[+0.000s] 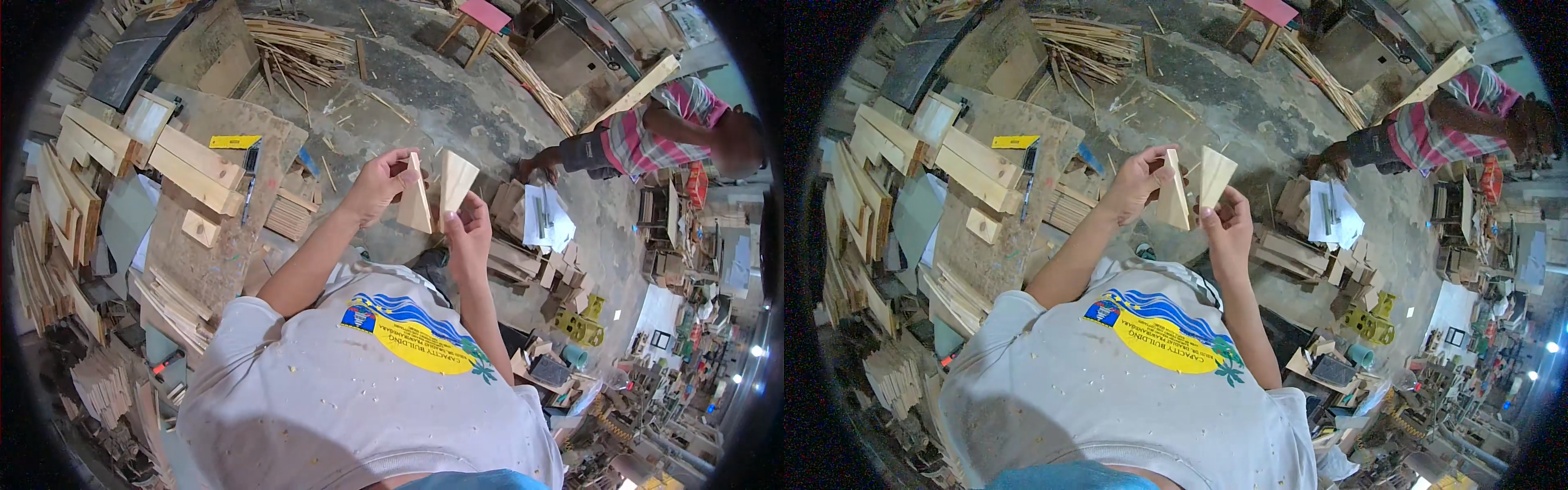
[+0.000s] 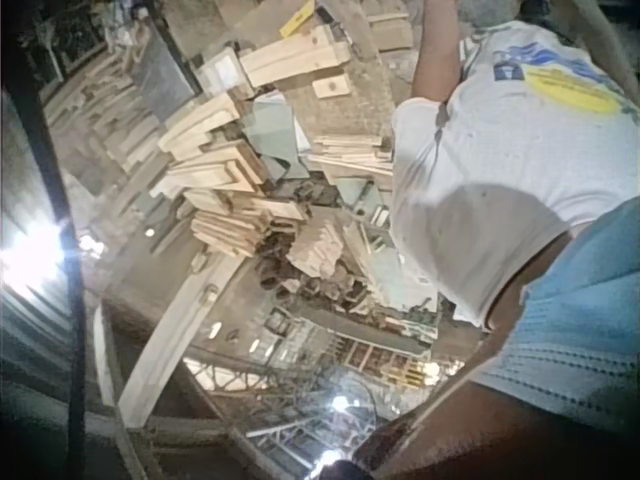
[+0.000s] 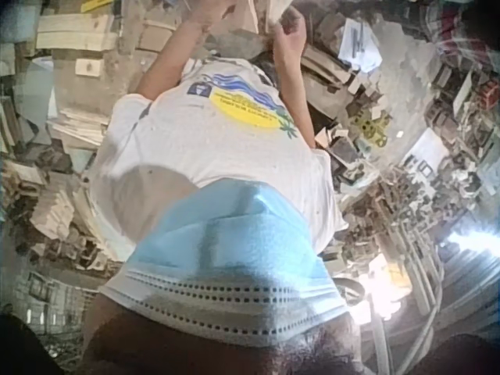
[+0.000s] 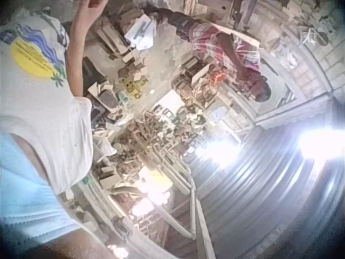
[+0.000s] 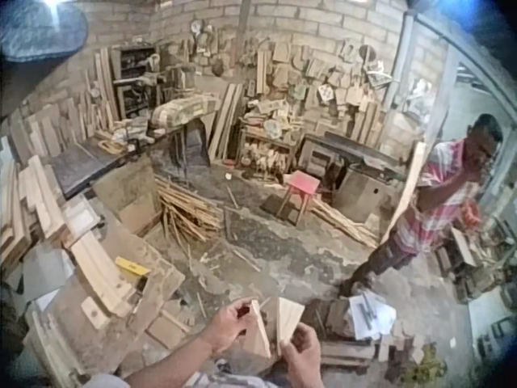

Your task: The person assembles small wooden components by hand, fitting thin strips into a larger block. They then use a roll of tape to secure the assembled pieces together on a workbench in a cluttered workshop.

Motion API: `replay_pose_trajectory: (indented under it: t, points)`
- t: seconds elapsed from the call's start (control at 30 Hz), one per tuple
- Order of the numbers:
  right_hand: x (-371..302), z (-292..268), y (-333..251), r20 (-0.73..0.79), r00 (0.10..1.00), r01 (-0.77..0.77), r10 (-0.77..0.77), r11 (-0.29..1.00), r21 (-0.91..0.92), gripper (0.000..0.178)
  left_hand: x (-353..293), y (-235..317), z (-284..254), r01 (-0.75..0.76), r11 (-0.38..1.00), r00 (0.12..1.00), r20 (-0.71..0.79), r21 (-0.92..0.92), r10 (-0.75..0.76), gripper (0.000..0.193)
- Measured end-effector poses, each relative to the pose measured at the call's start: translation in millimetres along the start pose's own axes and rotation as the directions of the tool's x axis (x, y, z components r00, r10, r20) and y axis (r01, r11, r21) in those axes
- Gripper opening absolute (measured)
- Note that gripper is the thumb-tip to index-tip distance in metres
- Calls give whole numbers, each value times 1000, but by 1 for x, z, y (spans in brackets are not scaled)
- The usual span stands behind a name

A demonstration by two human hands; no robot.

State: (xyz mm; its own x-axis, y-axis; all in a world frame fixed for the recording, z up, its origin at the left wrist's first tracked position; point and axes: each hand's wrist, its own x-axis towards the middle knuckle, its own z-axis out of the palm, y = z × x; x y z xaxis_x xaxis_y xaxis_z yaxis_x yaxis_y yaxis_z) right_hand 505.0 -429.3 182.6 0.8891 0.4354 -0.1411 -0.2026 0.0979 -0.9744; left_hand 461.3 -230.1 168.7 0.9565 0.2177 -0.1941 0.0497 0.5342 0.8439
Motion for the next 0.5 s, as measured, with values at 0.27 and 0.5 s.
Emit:
replay_pose_trajectory:
  t: [0.27,0.5]
  points:
    - [10,-4,8,133,972,-189,194,981,-53,45,16,-9,-1,-45,965,999,28,257,39,49]
    - [19,-8,-4,174,935,-348,309,897,274,48,30,-13,0,16,988,998,59,-155,-7,43]
